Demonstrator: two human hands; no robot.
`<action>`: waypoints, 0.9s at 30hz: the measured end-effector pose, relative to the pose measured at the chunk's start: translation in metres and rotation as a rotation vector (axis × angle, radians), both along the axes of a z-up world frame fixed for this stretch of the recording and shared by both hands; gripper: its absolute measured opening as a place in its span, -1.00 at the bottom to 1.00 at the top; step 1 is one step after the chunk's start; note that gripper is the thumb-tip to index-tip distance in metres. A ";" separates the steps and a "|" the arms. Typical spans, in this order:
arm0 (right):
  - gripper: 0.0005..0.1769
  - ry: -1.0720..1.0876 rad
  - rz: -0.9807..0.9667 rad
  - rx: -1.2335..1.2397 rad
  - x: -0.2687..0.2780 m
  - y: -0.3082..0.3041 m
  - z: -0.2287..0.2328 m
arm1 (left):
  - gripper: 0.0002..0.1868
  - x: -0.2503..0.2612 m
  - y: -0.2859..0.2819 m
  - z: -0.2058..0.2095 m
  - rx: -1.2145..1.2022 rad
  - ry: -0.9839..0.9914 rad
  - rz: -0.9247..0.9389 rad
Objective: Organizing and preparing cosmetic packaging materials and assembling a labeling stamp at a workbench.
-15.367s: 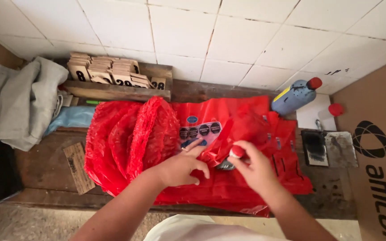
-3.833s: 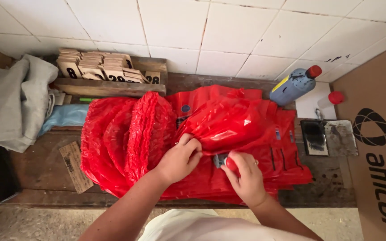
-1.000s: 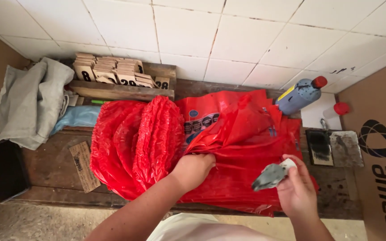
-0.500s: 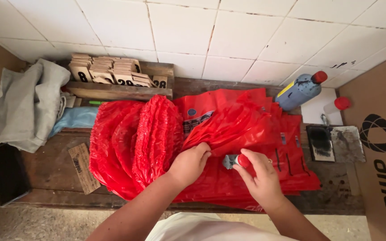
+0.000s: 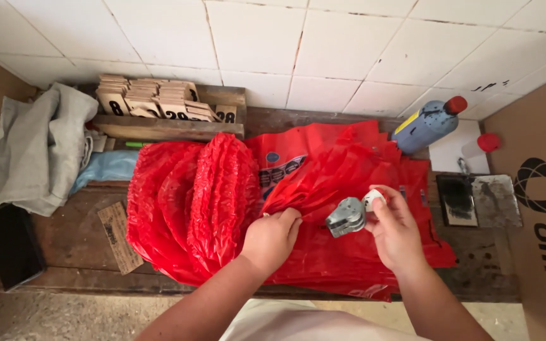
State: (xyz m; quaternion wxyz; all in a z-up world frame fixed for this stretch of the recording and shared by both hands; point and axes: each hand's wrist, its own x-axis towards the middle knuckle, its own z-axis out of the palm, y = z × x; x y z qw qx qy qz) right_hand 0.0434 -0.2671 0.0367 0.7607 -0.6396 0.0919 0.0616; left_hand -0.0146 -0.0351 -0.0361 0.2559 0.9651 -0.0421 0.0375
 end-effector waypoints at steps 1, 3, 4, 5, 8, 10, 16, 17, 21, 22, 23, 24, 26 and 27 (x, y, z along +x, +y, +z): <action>-0.64 0.000 -0.002 0.000 0.002 -0.005 -0.009 | -0.81 -0.001 -0.002 0.004 0.000 0.000 -0.002; -0.65 0.009 0.076 0.177 0.006 -0.015 -0.027 | -0.80 -0.004 -0.006 0.011 -0.076 0.166 0.108; -0.65 0.010 0.079 0.176 0.009 -0.019 -0.035 | -0.80 -0.005 -0.007 0.018 -0.076 0.166 0.112; -0.63 0.000 0.091 0.233 0.011 -0.022 -0.042 | -0.85 -0.007 -0.007 0.026 -0.269 0.251 0.102; -0.62 -0.016 0.101 0.315 0.017 -0.029 -0.055 | -0.67 -0.011 -0.009 0.025 -0.444 0.288 -0.046; -0.62 -0.021 0.099 0.338 0.018 -0.032 -0.057 | -0.47 -0.016 -0.009 0.016 -0.425 0.244 -0.182; -0.62 -0.016 0.092 0.328 0.018 -0.042 -0.065 | -0.52 -0.015 -0.003 -0.007 0.314 -0.236 -0.458; -0.63 -0.015 0.097 0.326 0.019 -0.047 -0.072 | -0.62 -0.013 -0.003 -0.019 0.325 -0.246 -0.428; -0.65 -0.023 0.088 0.310 0.015 -0.052 -0.067 | -0.74 0.002 -0.014 -0.072 0.314 -0.111 -0.496; -0.65 -0.022 0.086 0.308 0.014 -0.053 -0.065 | -0.74 0.004 -0.013 -0.063 0.311 -0.110 -0.497; -0.64 -0.024 0.078 0.303 0.013 -0.055 -0.063 | -0.66 0.006 -0.012 -0.055 0.283 -0.021 -0.527; -0.64 -0.026 0.070 0.299 0.012 -0.056 -0.061 | -0.58 0.007 -0.011 -0.046 0.255 0.069 -0.557; -0.65 -0.030 0.062 0.287 0.009 -0.057 -0.054 | -0.77 0.010 -0.014 -0.066 0.249 -0.078 -0.536; -0.65 -0.035 0.057 0.277 0.008 -0.057 -0.050 | -0.89 0.013 -0.014 -0.076 0.245 -0.225 -0.511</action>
